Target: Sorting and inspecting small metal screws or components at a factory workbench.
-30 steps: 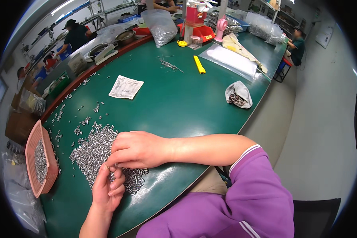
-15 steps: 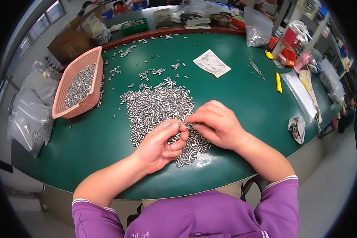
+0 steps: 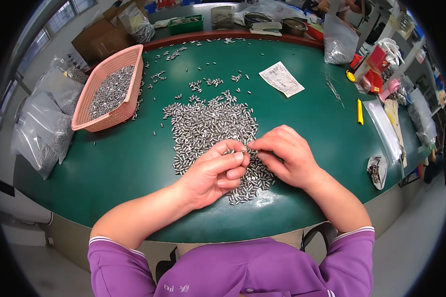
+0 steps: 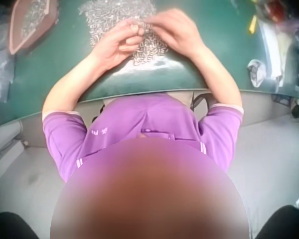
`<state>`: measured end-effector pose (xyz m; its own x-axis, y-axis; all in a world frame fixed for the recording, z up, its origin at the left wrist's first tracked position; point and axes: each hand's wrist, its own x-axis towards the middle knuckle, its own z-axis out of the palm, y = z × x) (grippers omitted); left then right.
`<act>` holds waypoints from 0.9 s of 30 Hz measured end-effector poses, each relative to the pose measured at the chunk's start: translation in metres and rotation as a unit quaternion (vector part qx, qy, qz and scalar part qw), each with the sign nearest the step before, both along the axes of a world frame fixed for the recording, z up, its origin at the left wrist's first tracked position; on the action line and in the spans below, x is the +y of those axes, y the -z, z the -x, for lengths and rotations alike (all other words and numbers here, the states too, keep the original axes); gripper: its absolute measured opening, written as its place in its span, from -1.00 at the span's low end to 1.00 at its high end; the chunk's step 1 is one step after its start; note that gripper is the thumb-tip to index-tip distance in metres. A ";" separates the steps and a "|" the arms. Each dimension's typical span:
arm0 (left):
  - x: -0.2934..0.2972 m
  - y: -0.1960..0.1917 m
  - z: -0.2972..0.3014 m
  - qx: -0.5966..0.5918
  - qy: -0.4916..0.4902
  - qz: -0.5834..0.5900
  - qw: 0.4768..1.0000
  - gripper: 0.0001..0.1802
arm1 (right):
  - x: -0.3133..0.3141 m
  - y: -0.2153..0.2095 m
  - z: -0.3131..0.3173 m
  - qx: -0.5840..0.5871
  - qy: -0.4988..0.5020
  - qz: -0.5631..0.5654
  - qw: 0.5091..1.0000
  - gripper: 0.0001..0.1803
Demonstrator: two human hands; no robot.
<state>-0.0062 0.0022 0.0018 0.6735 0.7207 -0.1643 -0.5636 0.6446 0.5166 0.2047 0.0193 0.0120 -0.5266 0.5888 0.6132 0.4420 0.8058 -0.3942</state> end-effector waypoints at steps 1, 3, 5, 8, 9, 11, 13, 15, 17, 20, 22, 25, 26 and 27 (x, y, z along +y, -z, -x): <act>0.000 0.000 0.000 0.002 -0.002 0.000 1.000 -0.88 | 0.000 0.000 0.000 0.000 -0.001 0.000 1.000 -0.71; 0.000 0.000 0.000 0.004 -0.005 -0.001 1.000 -0.88 | 0.000 0.000 0.000 -0.001 -0.002 -0.003 1.000 -0.70; 0.000 0.000 0.000 0.008 -0.006 0.004 1.000 -0.88 | 0.000 0.000 0.000 -0.002 -0.004 -0.005 1.000 -0.70; 0.002 0.003 0.001 0.005 0.006 0.006 1.000 -0.90 | 0.000 0.000 0.001 0.000 -0.006 -0.011 1.000 -0.68; 0.002 0.003 0.001 0.004 0.005 0.006 1.000 -0.90 | -0.001 0.000 0.001 0.004 -0.007 -0.016 1.000 -0.67; 0.001 0.002 0.001 0.019 0.010 -0.003 1.000 -0.89 | -0.003 -0.003 0.002 0.006 -0.014 -0.005 1.000 -0.64; 0.001 0.000 0.001 0.021 0.018 -0.009 1.000 -0.88 | -0.005 -0.005 0.004 0.008 -0.021 0.005 1.000 -0.62; 0.001 -0.001 0.001 0.025 0.025 -0.016 0.999 -0.88 | -0.005 -0.005 0.007 0.028 -0.047 0.011 0.998 -0.58; -0.001 -0.001 0.000 0.050 0.031 -0.026 0.998 -0.87 | -0.005 -0.003 0.006 0.017 -0.047 0.005 0.999 -0.57; -0.001 0.000 0.000 0.050 0.034 -0.023 0.998 -0.85 | -0.004 -0.001 0.005 0.005 -0.047 -0.002 0.999 -0.56; -0.001 0.001 0.000 0.040 0.037 -0.023 0.998 -0.84 | -0.004 -0.003 0.004 -0.013 -0.034 -0.010 0.999 -0.56; 0.000 0.003 0.000 0.032 0.038 -0.017 0.999 -0.85 | -0.004 -0.002 0.005 -0.003 -0.030 -0.021 0.999 -0.56; 0.000 0.004 0.001 0.033 0.037 -0.014 0.999 -0.85 | -0.004 -0.003 0.007 0.005 -0.026 -0.022 0.999 -0.56; -0.001 0.003 0.000 0.030 0.036 -0.009 0.999 -0.85 | -0.004 -0.003 0.007 0.001 -0.027 -0.032 0.999 -0.57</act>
<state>-0.0063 0.0015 -0.0009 0.7127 0.6742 -0.1937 -0.4839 0.6724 0.5601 0.1981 0.0149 0.0154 -0.5554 0.5197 0.6492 0.3965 0.8517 -0.3426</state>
